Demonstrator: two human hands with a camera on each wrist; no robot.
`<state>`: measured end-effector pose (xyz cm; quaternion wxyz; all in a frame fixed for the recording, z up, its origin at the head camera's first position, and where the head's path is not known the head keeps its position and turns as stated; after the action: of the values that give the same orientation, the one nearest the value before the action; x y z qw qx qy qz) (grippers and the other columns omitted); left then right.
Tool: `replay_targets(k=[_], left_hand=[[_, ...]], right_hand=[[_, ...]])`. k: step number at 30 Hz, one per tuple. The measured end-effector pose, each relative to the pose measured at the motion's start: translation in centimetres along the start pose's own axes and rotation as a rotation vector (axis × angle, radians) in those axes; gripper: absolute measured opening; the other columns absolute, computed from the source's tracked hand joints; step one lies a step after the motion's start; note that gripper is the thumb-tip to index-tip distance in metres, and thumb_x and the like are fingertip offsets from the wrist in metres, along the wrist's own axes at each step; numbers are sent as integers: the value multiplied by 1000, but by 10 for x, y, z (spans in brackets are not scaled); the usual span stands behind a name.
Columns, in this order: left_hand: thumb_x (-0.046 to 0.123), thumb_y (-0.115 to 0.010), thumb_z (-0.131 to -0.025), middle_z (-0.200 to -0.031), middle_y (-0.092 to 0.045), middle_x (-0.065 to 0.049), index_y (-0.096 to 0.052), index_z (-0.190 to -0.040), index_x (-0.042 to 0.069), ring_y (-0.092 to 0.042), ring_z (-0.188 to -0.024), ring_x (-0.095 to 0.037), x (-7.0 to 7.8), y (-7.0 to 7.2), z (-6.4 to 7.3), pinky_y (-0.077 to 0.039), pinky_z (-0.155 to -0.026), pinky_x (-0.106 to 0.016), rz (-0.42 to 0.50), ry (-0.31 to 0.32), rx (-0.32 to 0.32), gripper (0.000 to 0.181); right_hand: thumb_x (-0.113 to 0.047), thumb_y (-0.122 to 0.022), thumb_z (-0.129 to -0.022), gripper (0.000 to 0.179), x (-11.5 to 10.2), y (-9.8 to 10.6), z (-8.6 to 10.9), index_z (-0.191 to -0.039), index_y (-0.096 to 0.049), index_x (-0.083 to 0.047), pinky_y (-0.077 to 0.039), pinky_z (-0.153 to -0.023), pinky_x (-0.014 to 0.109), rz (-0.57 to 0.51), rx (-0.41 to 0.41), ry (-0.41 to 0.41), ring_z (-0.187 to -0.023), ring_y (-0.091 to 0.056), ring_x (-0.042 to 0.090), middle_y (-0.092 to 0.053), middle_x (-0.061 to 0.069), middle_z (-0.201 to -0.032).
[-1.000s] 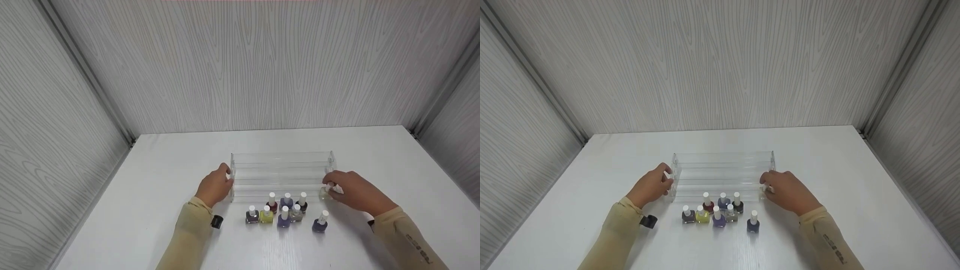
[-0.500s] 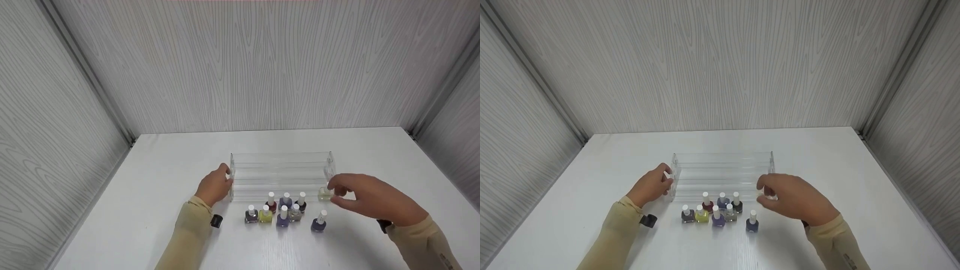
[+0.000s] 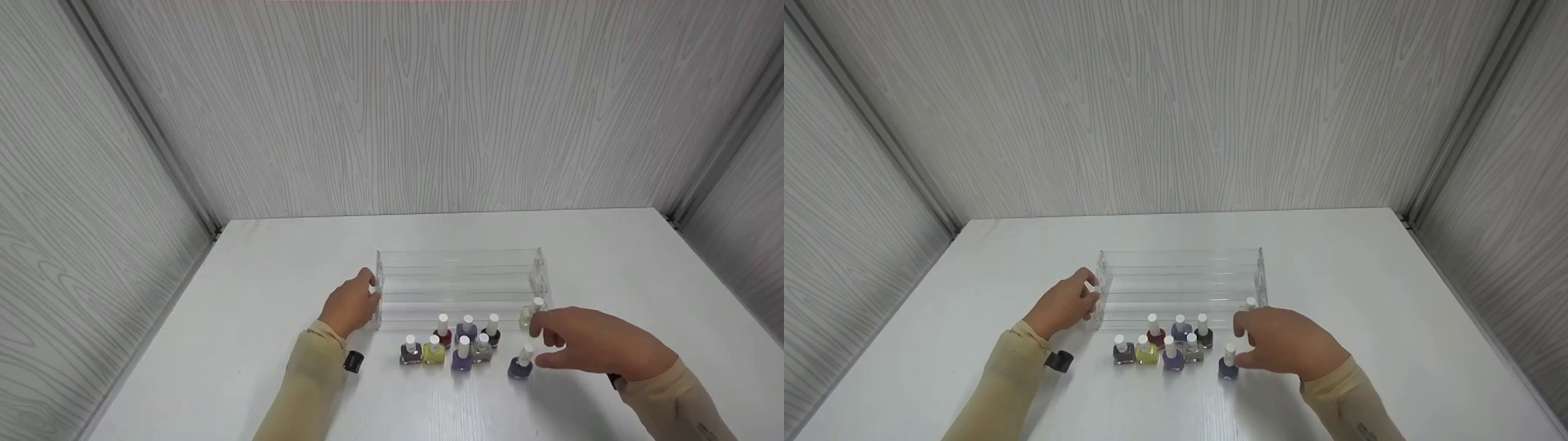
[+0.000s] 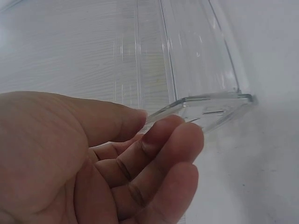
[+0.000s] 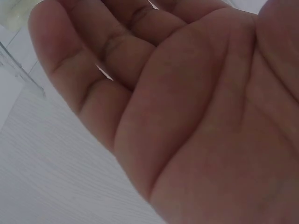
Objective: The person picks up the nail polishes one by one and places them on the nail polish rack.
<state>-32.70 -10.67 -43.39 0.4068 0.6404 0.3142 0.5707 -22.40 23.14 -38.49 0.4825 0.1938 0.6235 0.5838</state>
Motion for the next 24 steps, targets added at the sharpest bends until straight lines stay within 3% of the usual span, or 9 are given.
replay_targets(k=[3, 8, 15, 24], left_hand=[[19, -62, -104, -92, -72, -10, -53, -138, 2, -62, -70, -19, 0, 0, 0, -52, -65, -39, 13, -5, 4, 39], [17, -62, -104, -98, -73, -11, -30, -162, 7, -67, -72, -17, -2, -1, 0, -55, -70, -40, 67, -7, -15, 67], [18, -59, -106, -103, -73, -11, -26, -164, 10, -68, -73, -15, -3, -5, -1, -55, -71, -38, 101, 15, -52, 67], [19, -60, -106, -100, -73, -9, -27, -164, 11, -68, -72, -14, -2, -6, -2, -54, -67, -35, 98, 29, -63, 68]], right_hand=[[-34, -81, -88, 26, -2, -3, -3, -101, -64, -20, -48, -71, 35, -1, -12, 22, -80, -56, 7, -61, -11, -88], [-29, -81, -88, 21, -3, -5, -6, -96, -65, -19, -47, -69, 32, 13, 0, 44, -77, -53, 5, -58, -13, -85], [-25, -81, -86, 20, -4, -11, -11, -84, -61, -23, -41, -63, 27, 30, 30, 82, -70, -46, 2, -51, -16, -77], [-21, -76, -91, 24, -5, -8, -13, -77, -57, -26, -36, -59, 27, 62, 74, 72, -65, -42, 2, -45, -17, -70]])
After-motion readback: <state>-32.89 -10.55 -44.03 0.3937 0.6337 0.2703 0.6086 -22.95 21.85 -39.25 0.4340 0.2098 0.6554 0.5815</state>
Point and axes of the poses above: each hand's wrist, its own z-axis away from the middle knuckle, its own y-axis out of the back of the hand, x = y × z, the point moved 6 cm from there along -z, towards the middle knuckle
